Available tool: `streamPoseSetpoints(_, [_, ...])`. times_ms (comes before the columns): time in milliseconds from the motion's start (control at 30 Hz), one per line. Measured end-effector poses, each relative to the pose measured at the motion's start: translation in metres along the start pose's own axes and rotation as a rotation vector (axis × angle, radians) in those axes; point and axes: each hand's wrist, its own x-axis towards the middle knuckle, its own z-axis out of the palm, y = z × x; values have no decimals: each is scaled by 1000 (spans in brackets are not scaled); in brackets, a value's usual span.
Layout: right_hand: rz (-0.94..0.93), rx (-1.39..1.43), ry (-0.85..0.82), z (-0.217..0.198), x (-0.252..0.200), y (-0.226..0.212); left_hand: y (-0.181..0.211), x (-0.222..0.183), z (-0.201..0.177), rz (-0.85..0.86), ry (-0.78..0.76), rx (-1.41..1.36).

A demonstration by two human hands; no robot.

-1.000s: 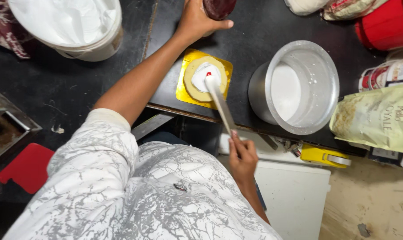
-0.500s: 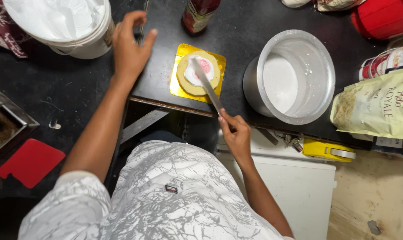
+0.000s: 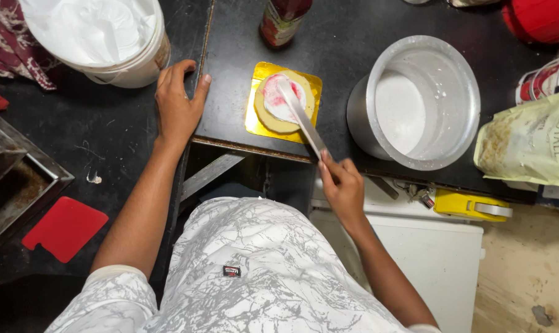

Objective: The person prepares a small cake by dipping cake layers into a liquid and stacking them on a gold board. They use a spatula to spread frosting and red syrup over the layers, then add white sprinkles from a bag.

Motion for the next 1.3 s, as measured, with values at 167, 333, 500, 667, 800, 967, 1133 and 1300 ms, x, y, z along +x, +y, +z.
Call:
streamPoseSetpoints(167, [6,-127,-141,-16,-15,23,2,1,1,-16,-3,18])
streamPoseSetpoints(333, [43,-7,-33,1,-1,7,2,1,0,-34,-35,31])
streamPoseSetpoints(500, [85,8,-5,0,5,-2,1,3,0,-36,-32,14])
streamPoseSetpoints(667, [41,53,-41,-10,-18,-9,0,0,0,-42,-35,18])
streamPoseSetpoints(800, [21,-111,65,-14,-11,-11,-5,-1,2,-29,-33,22])
streamPoseSetpoints(967, [-105,-166,95,3,-2,-32,-2,0,5,-8,40,28])
streamPoseSetpoints(1133, [284,290,-23,-15,-18,-16,0,1,3,-28,25,7])
streamPoseSetpoints(1300, [381,184,78,-19,10,-7,1,2,4,-53,15,34])
